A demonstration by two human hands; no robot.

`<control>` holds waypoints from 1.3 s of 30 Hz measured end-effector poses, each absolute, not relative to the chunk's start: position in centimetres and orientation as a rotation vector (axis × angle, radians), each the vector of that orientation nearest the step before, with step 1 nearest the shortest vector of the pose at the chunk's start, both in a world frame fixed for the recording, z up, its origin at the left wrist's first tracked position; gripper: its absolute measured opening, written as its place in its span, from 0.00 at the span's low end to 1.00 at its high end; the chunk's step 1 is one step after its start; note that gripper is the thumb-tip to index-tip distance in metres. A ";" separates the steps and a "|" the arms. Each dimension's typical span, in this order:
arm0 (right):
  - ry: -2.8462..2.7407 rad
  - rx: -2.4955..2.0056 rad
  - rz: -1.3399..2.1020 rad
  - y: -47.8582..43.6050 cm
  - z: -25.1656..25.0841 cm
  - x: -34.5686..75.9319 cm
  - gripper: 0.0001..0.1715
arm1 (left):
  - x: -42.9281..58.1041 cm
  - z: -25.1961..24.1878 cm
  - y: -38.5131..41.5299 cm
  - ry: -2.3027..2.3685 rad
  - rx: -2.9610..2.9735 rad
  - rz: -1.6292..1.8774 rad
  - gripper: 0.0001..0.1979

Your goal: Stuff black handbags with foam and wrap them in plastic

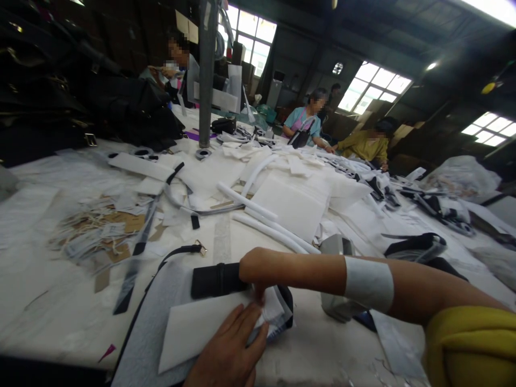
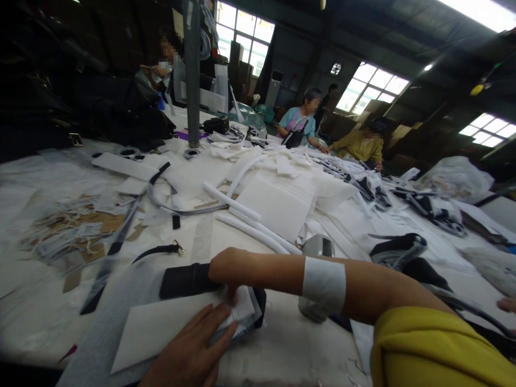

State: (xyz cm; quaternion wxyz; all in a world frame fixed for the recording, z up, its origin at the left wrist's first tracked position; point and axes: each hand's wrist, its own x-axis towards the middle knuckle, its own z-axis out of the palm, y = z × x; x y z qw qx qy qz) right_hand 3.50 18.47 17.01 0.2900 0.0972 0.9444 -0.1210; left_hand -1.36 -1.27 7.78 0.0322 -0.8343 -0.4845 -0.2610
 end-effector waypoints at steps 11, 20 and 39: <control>2.476 0.270 -0.230 23.0 18.2 4.3 0.30 | -1.7 10.9 -1.7 -1.695 -2.640 -0.710 0.40; 2.759 0.603 -0.473 20.1 19.0 9.8 0.29 | -1.9 12.1 -1.7 -1.705 -2.661 -0.676 0.39; 3.368 0.571 -0.380 7.8 11.8 18.5 0.43 | -2.0 13.0 -1.7 -1.753 -2.696 -0.847 0.33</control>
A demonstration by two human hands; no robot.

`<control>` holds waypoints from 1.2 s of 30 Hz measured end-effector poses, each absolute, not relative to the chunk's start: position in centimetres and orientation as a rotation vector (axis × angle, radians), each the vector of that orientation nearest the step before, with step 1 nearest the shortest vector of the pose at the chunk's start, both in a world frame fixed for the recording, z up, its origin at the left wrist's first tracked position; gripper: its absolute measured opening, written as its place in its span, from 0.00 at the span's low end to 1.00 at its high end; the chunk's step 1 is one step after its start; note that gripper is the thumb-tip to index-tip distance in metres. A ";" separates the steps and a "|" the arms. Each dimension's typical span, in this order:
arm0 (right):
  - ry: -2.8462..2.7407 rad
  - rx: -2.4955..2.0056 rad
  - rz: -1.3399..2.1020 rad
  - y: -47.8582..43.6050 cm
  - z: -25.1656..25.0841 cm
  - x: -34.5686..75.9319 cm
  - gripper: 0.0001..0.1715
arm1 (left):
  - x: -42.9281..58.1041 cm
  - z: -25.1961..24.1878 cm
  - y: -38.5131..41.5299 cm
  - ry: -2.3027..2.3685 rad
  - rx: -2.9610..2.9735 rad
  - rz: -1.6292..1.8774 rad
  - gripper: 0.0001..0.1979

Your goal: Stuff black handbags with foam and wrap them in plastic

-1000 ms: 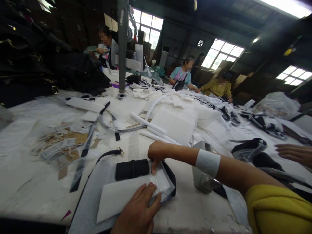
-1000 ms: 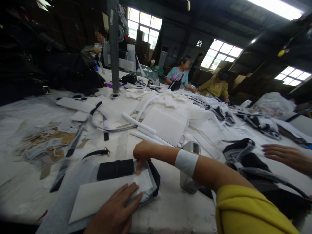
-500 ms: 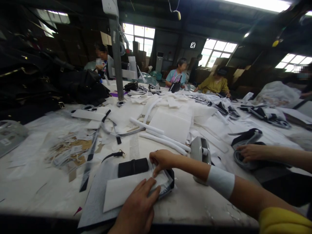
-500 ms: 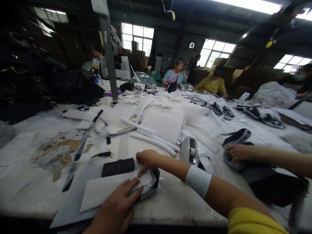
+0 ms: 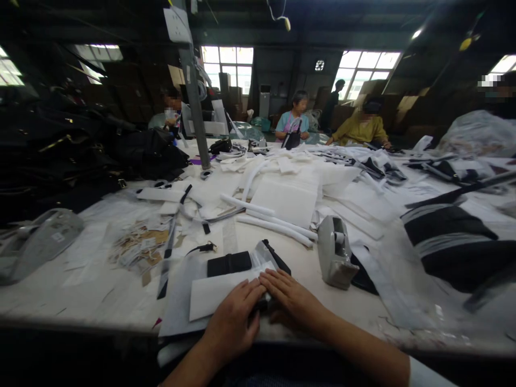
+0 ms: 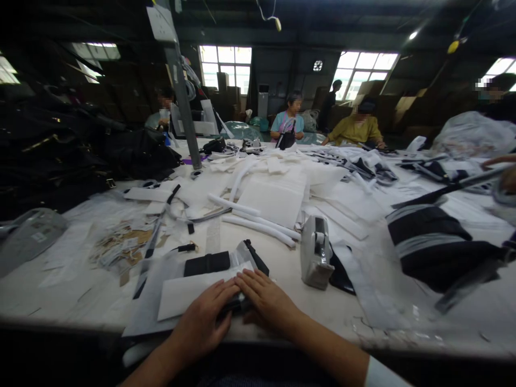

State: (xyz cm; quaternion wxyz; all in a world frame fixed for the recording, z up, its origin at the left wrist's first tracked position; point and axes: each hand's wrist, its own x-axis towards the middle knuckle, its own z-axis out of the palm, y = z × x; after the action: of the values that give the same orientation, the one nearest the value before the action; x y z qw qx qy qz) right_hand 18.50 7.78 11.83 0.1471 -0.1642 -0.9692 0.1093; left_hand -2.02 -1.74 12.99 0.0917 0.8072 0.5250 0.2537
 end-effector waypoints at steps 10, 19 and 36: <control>-2.734 -0.403 0.059 8.4 10.4 18.5 0.31 | -9.7 15.7 -5.9 1.804 2.765 0.084 0.41; -2.737 -0.317 -0.013 10.1 10.0 19.6 0.29 | -9.6 13.5 -6.1 1.792 2.962 0.158 0.25; -2.879 -0.385 0.069 5.8 12.4 17.0 0.38 | -4.8 9.4 -6.5 2.058 2.957 0.495 0.22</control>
State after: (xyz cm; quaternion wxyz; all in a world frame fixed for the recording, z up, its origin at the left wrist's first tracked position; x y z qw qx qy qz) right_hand 16.99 5.83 12.42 0.1177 -0.1317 -0.9840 0.0236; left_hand -4.83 -6.47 9.37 -0.2449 0.7883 0.5488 0.1320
